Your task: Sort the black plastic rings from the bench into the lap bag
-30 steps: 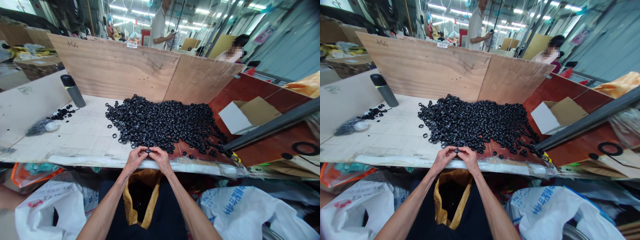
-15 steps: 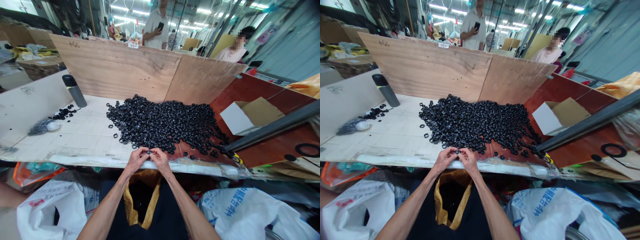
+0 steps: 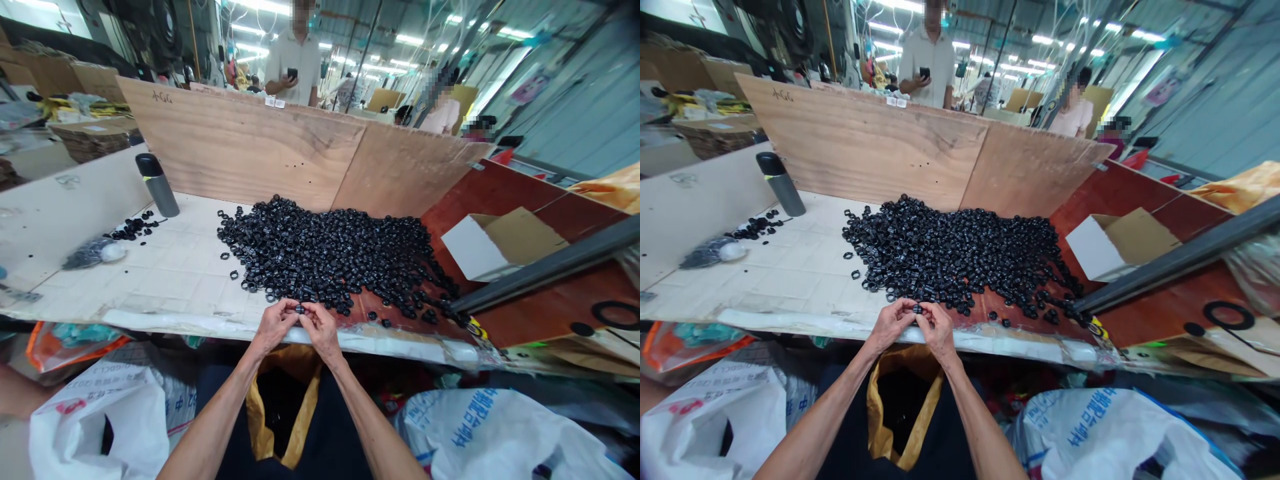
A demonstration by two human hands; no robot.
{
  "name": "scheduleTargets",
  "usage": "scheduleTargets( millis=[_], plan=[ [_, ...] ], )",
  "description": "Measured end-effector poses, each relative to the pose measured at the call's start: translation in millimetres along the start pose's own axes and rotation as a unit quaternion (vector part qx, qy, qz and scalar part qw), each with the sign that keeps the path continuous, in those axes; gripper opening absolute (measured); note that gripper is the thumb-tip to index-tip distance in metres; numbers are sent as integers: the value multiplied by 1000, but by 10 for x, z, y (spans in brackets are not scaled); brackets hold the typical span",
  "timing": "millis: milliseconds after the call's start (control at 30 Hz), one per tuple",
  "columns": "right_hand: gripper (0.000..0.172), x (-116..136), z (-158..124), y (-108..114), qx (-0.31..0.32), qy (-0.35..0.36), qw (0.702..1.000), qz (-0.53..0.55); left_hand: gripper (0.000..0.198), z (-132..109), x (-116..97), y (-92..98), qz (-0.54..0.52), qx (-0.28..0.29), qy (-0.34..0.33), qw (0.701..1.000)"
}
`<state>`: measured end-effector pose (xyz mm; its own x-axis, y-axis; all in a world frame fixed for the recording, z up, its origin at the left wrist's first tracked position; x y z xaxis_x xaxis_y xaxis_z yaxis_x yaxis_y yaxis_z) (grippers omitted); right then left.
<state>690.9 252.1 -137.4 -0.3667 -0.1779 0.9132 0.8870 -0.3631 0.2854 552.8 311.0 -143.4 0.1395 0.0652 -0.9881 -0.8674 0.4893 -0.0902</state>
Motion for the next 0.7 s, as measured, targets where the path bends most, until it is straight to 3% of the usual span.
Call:
scheduleTargets(
  millis=[100,200,367,500,600,700],
  plan=[
    [19,49,9,12,-16,27,998,-56,27,-3,-15,0,-7,5,-1,1000],
    [27,137,13,38,-54,48,992,-104,27,-4,-21,5,-15,5,-3,1000],
    [44,203,-13,51,-20,69,995,-63,27,-7,-24,23,-2,-15,-4,1000],
    [25,135,-24,63,-14,40,998,-42,27,-8,-44,19,0,-15,-11,1000],
    [29,74,-25,46,-9,16,998,-61,26,-8,-51,17,5,-12,-10,1000],
    [21,56,-18,36,-9,15,999,-39,26,-10,-50,17,6,-6,-6,1000]
  ],
)
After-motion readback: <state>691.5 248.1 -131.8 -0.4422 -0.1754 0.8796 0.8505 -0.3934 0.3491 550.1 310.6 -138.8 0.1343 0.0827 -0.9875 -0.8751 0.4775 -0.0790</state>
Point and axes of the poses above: each hand's wrist, its own z-axis towards the middle knuckle, its own y-axis out of the back of the hand, x = y × z, the point moved 5 cm from there along z, towards the middle knuckle, and after that the axes turned 4 degrees about -z, right-handed, at the moved point
